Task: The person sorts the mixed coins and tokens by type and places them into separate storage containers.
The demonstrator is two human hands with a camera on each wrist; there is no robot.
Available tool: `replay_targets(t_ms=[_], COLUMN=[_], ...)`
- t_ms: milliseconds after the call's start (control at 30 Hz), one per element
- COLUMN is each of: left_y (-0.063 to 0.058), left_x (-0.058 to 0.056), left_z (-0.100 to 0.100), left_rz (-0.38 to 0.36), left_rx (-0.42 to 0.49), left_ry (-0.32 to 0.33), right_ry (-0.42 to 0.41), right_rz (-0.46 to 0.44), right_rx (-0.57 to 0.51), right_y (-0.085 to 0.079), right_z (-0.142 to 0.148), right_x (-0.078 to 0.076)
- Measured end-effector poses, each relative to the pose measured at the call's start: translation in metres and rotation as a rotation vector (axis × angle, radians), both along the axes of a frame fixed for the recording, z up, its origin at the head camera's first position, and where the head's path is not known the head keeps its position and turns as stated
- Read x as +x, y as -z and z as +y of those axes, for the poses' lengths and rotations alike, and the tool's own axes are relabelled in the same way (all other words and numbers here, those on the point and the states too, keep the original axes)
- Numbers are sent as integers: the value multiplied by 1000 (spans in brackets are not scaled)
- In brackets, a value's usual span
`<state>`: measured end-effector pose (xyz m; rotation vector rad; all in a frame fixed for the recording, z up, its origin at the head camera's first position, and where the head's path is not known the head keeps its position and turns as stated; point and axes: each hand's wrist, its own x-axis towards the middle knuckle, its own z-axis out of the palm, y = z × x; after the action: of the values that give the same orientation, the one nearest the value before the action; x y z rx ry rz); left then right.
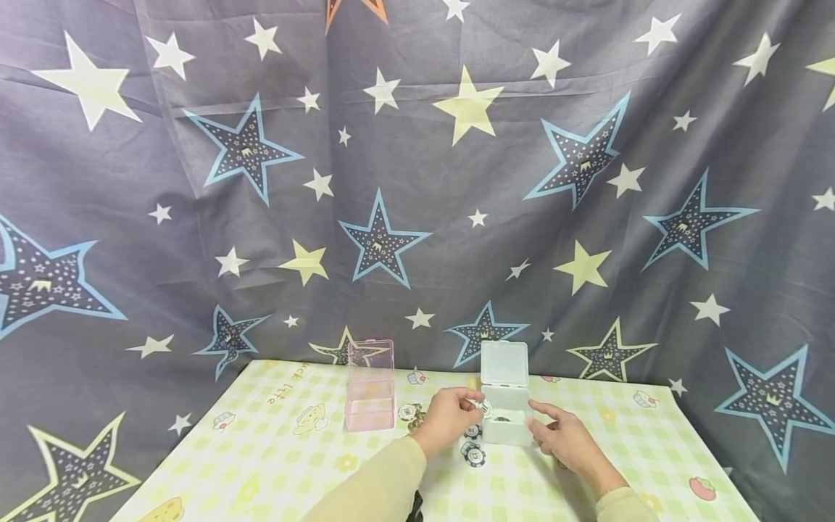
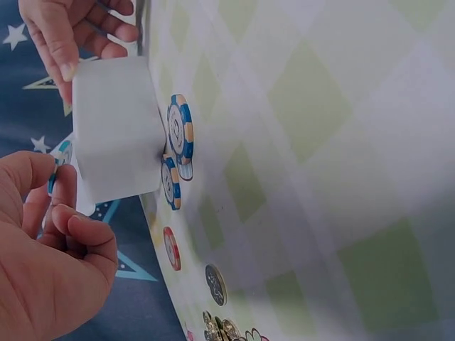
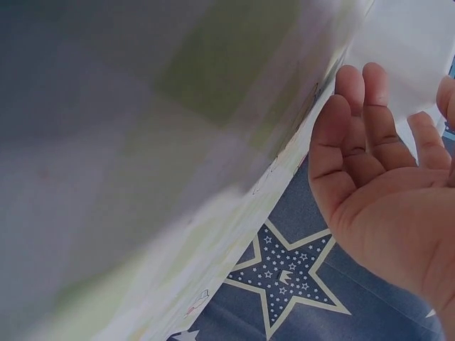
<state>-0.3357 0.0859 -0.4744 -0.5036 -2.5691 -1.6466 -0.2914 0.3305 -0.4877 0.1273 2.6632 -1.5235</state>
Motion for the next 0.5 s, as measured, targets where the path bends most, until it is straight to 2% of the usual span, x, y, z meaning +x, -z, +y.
replay_targets(t_ms=[200,500], left_y=[1,-3], left_x=[-2,3], left_z=[3,5], left_rz=[-4,-25], left_rx=[-18,-40], left_ry=[-8,4], right_ry=[-9,-20], right_rz=[0,-5], right_rx=[5,-16], right_y=[1,1], right_z=[1,2], right_x=[-1,-2])
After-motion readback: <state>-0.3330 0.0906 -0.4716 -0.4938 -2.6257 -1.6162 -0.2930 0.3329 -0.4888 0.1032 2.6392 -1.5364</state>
